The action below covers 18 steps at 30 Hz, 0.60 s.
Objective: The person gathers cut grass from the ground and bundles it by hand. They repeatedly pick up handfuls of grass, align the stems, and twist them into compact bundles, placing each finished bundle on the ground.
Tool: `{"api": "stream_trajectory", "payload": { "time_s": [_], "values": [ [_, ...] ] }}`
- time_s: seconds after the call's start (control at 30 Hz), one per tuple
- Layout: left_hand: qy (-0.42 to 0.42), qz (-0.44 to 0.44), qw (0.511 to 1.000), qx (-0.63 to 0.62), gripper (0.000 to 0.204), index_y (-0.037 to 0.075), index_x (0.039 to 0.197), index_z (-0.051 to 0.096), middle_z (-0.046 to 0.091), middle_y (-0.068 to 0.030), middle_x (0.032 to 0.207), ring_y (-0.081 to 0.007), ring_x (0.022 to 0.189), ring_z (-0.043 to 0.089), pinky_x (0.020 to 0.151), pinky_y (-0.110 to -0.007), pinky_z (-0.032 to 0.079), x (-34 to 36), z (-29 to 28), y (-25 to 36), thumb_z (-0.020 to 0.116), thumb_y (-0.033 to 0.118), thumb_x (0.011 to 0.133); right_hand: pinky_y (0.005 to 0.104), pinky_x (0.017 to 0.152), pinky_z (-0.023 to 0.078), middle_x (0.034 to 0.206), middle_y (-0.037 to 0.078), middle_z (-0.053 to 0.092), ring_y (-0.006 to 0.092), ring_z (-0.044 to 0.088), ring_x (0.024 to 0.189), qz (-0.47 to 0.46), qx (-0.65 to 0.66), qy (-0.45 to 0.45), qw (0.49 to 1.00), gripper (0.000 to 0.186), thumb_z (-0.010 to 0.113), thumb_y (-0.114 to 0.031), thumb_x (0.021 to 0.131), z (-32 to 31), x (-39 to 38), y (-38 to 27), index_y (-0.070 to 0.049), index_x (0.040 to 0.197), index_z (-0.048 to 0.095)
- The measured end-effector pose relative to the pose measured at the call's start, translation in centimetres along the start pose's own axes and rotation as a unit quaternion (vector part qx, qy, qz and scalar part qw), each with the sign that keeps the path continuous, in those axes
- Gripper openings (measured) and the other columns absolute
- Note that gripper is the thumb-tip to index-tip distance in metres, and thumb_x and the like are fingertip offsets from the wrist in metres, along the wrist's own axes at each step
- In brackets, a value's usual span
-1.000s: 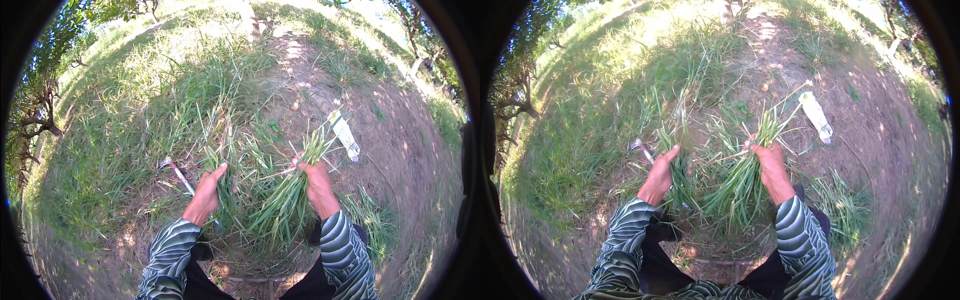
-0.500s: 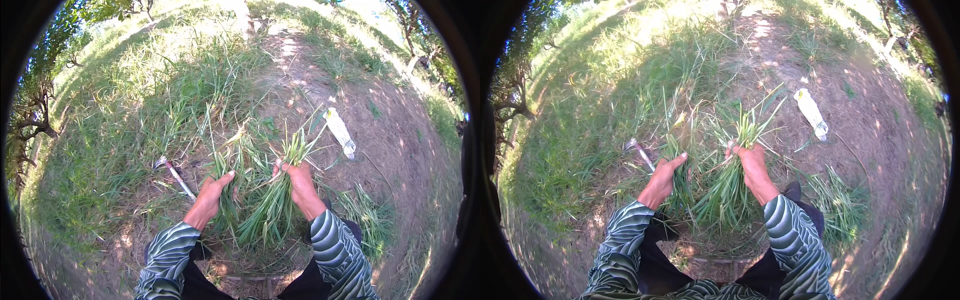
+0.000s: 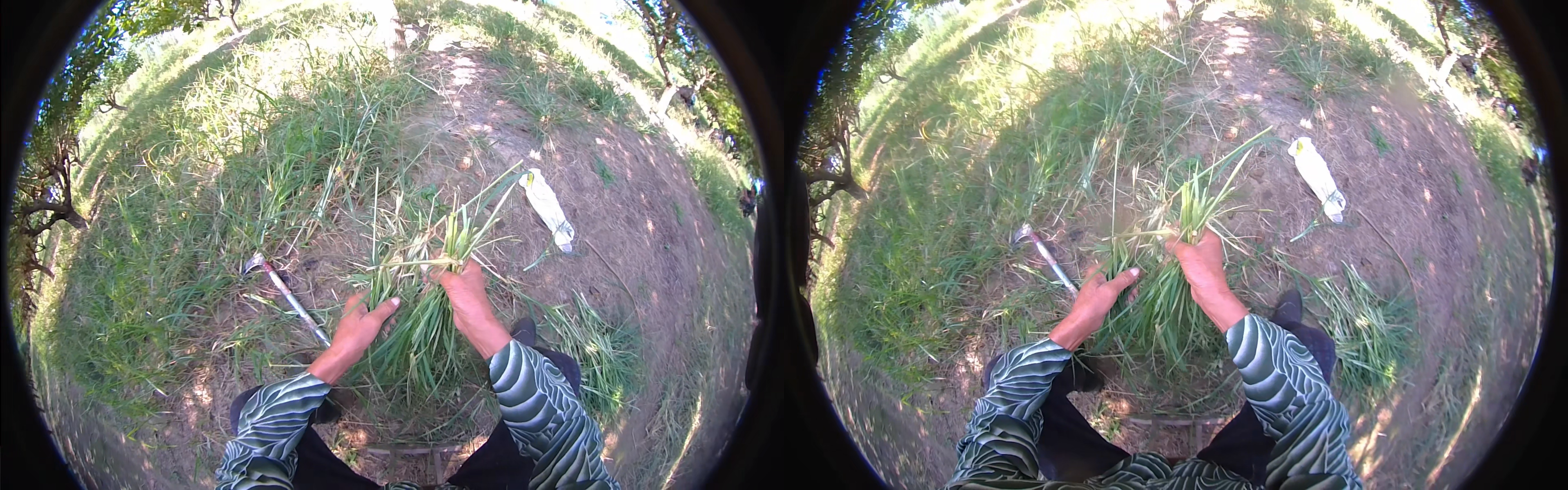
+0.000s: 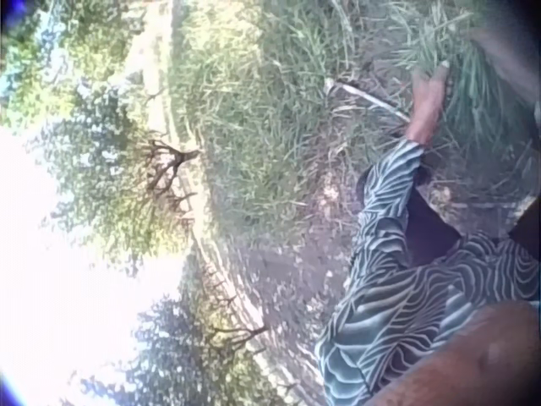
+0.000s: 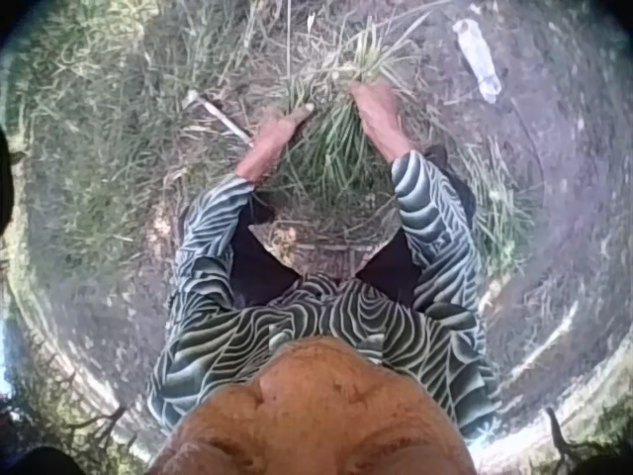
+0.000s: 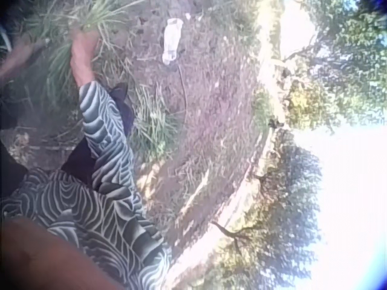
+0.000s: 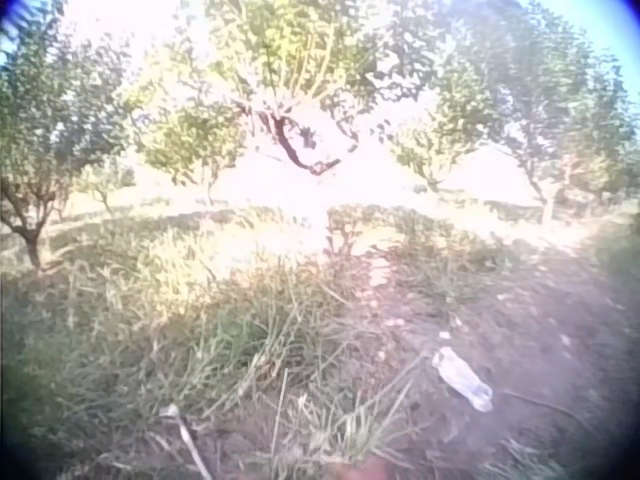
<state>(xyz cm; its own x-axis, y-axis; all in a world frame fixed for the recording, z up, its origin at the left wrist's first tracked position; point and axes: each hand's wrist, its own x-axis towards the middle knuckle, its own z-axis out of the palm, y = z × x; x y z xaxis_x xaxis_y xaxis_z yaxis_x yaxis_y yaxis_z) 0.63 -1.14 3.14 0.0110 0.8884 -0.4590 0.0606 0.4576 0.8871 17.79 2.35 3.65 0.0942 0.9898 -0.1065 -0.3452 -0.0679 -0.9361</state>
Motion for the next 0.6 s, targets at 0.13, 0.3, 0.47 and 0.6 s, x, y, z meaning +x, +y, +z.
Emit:
{"api": "stream_trajectory", "payload": {
  "time_s": [0.13, 0.3, 0.47, 0.6],
  "values": [
    [-0.039, 0.076, 0.996, 0.030, 0.048, -0.002, 0.124, 0.047, 0.063, -0.0075, 0.094, -0.0129, 0.078, 0.058, 0.066, -0.026, 0.047, -0.3, 0.5, -0.5, 0.064, 0.022, 0.086, 0.0269, 0.070, 0.047, 0.088, 0.003, 0.062, 0.0117, 0.058, 0.079, 0.038, -0.038, 0.020, 0.998, 0.026, 0.067, 0.000, 0.078, -0.1, 0.0, 0.2, 0.000, 0.103, 0.060],
    [-0.059, 0.035, 0.995, -0.074, 0.023, 0.001, 0.105, 0.059, 0.060, -0.0033, 0.081, -0.0114, 0.068, 0.054, 0.059, -0.025, 0.044, 0.0, 0.0, 0.5, 0.062, 0.014, 0.087, 0.0289, 0.071, 0.049, 0.092, 0.008, 0.064, 0.0157, 0.060, 0.080, 0.026, -0.001, 0.012, 1.000, 0.025, 0.061, 0.004, 0.078, -0.1, -0.3, -0.4, 0.002, 0.103, 0.059],
    [-0.011, 0.023, 0.994, -0.111, 0.018, 0.001, 0.101, 0.059, 0.061, -0.0041, 0.081, -0.0115, 0.066, 0.054, 0.055, -0.025, 0.043, 0.2, -0.2, 0.5, 0.062, 0.011, 0.086, 0.0303, 0.072, 0.049, 0.091, 0.009, 0.064, 0.0181, 0.061, 0.079, 0.042, -0.002, -0.001, 0.999, 0.024, 0.058, 0.004, 0.079, 0.0, -0.4, -0.3, 0.003, 0.103, 0.059],
    [0.010, 0.046, 0.995, -0.083, 0.019, 0.000, 0.102, 0.057, 0.061, -0.0060, 0.084, -0.0131, 0.066, 0.056, 0.056, -0.027, 0.046, 0.7, -0.8, 0.7, 0.061, 0.007, 0.085, 0.0313, 0.077, 0.048, 0.086, 0.010, 0.066, 0.0176, 0.062, 0.080, 0.079, 0.013, -0.040, 0.996, 0.024, 0.063, -0.001, 0.078, -0.4, -0.4, -0.1, 0.001, 0.102, 0.057]
  ]
}}
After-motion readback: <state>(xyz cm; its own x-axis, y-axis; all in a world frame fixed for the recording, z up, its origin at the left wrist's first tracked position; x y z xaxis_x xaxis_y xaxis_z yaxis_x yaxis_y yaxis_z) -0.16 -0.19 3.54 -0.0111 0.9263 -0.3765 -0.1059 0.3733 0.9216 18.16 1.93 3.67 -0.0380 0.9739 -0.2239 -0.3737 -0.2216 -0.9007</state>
